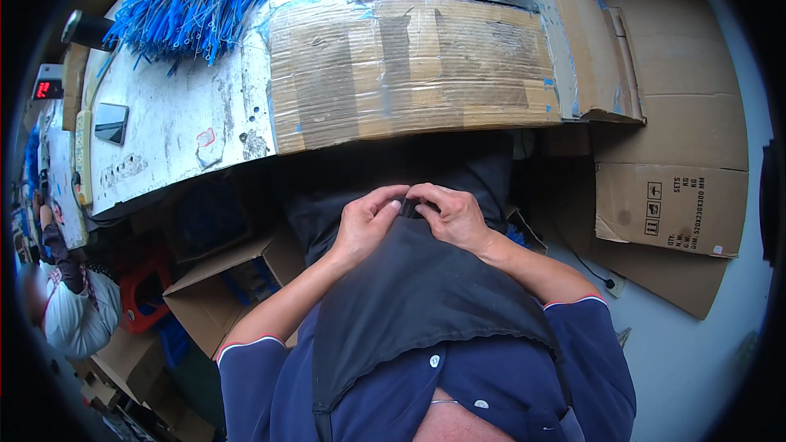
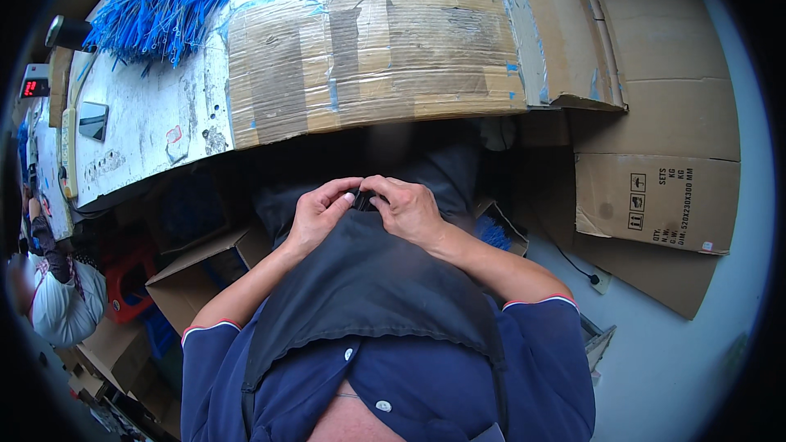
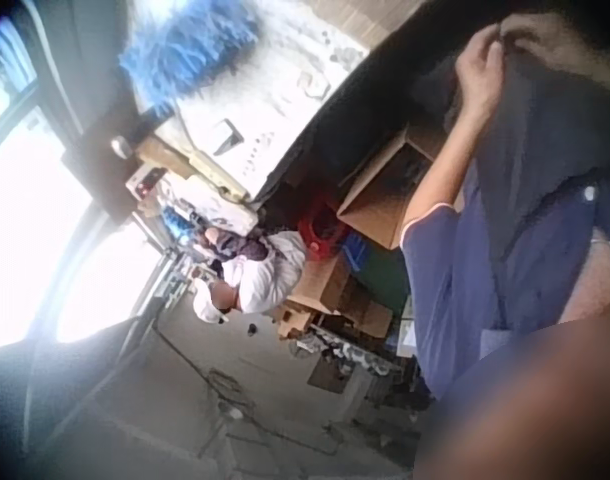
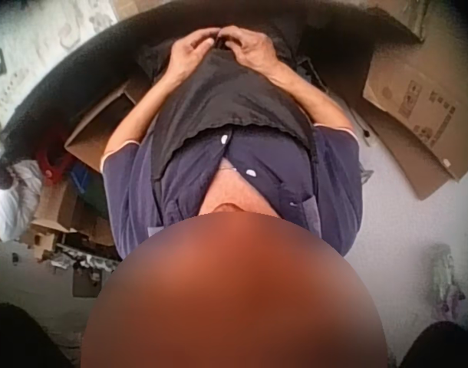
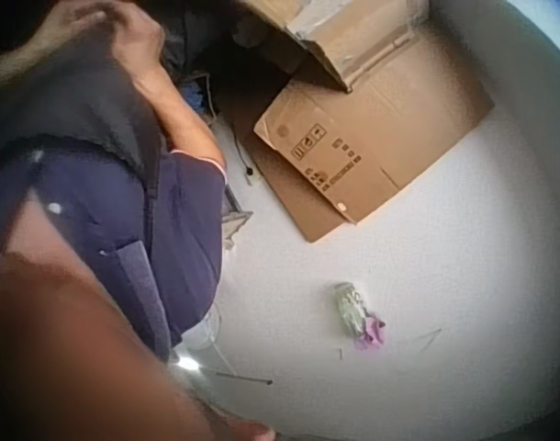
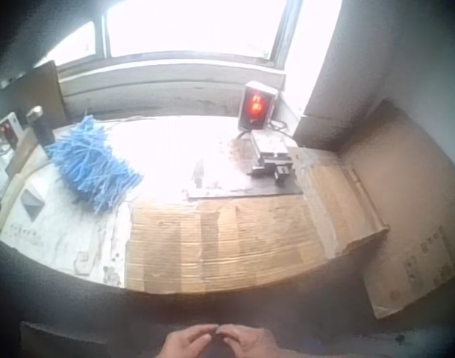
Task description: The person is bundling blue wires together and then placing them into a cardboard box.
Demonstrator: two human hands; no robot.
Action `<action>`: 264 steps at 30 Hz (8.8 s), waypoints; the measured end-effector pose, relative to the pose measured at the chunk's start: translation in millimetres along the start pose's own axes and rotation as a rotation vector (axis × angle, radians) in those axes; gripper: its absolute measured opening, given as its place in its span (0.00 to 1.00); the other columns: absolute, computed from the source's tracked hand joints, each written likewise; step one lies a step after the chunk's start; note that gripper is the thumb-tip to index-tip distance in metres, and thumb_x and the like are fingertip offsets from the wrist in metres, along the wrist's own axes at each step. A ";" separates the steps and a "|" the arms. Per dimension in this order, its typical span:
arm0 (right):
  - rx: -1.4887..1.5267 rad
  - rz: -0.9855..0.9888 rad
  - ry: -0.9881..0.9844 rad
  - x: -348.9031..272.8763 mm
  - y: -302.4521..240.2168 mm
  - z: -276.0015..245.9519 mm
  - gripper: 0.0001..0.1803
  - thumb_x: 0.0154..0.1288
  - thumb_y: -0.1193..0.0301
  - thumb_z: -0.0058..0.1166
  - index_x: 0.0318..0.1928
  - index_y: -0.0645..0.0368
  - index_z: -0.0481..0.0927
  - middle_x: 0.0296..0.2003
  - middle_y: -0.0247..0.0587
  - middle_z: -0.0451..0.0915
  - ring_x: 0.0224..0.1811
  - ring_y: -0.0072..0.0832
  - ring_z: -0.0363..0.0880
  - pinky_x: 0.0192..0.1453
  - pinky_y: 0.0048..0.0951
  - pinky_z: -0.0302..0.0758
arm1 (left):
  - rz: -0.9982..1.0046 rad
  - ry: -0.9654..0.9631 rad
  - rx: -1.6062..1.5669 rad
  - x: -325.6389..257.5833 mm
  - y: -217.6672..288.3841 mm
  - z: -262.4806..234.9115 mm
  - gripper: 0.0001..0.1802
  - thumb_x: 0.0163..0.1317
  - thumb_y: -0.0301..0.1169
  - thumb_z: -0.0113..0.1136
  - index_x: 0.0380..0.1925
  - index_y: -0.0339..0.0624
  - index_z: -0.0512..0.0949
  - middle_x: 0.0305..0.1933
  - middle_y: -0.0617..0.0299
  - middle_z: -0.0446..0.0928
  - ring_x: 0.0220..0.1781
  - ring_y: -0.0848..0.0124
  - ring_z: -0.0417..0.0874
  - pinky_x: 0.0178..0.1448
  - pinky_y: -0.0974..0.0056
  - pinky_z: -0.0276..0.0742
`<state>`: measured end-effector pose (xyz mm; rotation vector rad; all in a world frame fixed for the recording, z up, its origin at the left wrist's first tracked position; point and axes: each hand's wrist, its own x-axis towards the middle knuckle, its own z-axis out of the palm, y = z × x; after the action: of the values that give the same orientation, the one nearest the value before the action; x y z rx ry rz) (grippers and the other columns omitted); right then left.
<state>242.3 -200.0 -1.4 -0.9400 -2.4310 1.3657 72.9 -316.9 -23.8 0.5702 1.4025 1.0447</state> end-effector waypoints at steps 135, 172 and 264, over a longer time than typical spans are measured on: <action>0.581 0.352 -0.206 12.4 14.4 1.6 0.17 0.65 0.71 0.69 0.51 0.65 0.82 0.39 0.35 0.85 0.42 0.18 0.81 0.48 0.23 0.79 | 0.016 0.028 -0.008 -7.5 9.1 -10.9 0.18 0.67 0.25 0.67 0.55 0.35 0.77 0.49 0.55 0.87 0.53 0.74 0.86 0.56 0.68 0.81; 0.454 0.413 -0.090 7.5 4.7 3.6 0.10 0.65 0.69 0.67 0.39 0.64 0.87 0.28 0.35 0.86 0.30 0.14 0.80 0.36 0.22 0.78 | 0.003 0.206 0.108 -5.7 1.5 -4.4 0.10 0.70 0.33 0.65 0.36 0.35 0.82 0.26 0.65 0.83 0.29 0.82 0.78 0.34 0.71 0.74; 0.588 0.520 -0.027 17.4 5.3 9.3 0.09 0.63 0.74 0.64 0.40 0.68 0.82 0.33 0.39 0.85 0.33 0.18 0.82 0.39 0.23 0.78 | 0.375 0.188 0.416 -10.2 0.6 -7.6 0.05 0.62 0.23 0.66 0.37 0.35 0.82 0.36 0.50 0.84 0.37 0.55 0.88 0.40 0.59 0.82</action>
<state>226.8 -193.8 -13.1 -1.4195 -1.6635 2.0998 67.0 -327.1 -19.2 1.0937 1.7368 1.1253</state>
